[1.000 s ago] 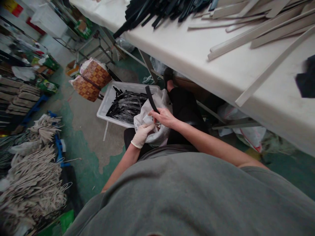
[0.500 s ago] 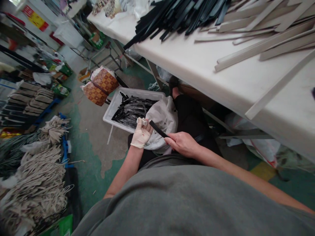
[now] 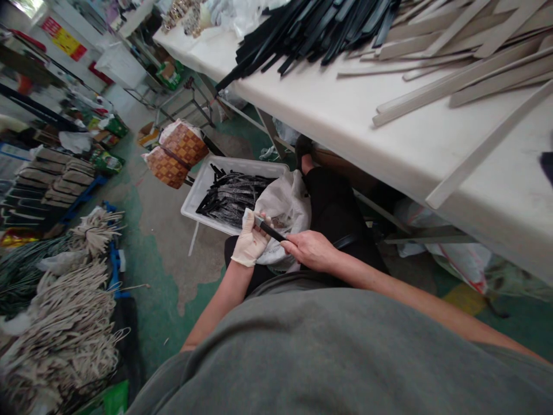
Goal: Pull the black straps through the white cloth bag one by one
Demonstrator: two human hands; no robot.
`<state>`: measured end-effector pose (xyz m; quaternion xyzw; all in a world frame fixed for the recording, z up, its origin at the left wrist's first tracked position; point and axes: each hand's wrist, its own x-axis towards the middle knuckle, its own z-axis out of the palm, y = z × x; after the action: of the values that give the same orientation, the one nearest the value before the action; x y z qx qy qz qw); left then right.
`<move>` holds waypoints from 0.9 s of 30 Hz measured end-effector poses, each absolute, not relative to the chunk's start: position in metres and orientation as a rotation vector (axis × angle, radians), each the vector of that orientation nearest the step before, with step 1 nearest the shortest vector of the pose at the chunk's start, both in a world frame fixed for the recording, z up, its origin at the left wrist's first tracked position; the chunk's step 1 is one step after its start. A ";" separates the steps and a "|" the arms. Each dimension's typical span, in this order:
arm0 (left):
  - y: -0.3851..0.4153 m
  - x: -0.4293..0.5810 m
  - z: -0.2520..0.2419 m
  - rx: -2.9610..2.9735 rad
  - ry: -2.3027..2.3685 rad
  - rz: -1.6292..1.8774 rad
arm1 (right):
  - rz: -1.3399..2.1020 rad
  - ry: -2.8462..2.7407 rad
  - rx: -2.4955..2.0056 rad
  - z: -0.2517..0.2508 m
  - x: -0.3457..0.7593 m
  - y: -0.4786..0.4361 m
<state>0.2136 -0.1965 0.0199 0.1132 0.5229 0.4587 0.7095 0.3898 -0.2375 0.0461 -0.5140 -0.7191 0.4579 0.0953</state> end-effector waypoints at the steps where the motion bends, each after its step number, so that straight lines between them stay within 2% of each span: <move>1: -0.200 0.217 0.018 0.256 1.160 0.999 | 1.397 -2.103 -1.520 0.047 0.388 -0.235; 6: -0.216 0.217 0.019 0.270 1.081 0.966 | 1.502 -2.056 -1.439 0.056 0.379 -0.224; 12: -0.216 0.174 0.024 0.190 1.151 1.218 | 1.147 -2.319 -1.506 0.068 0.383 -0.233; 17: -0.234 0.198 0.027 0.245 1.090 1.090 | 1.067 -2.288 -1.588 0.072 0.369 -0.229; 23: -0.215 0.185 0.039 0.250 1.162 1.286 | 0.937 -2.358 -1.570 0.071 0.394 -0.239; 27: -0.220 0.192 0.033 0.285 1.139 1.215 | 0.925 -2.334 -1.669 0.071 0.392 -0.242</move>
<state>0.1919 -0.2201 0.0333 0.1260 0.5042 0.5379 0.6637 0.3919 -0.2422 0.0706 -0.5525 -0.7726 0.3063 0.0632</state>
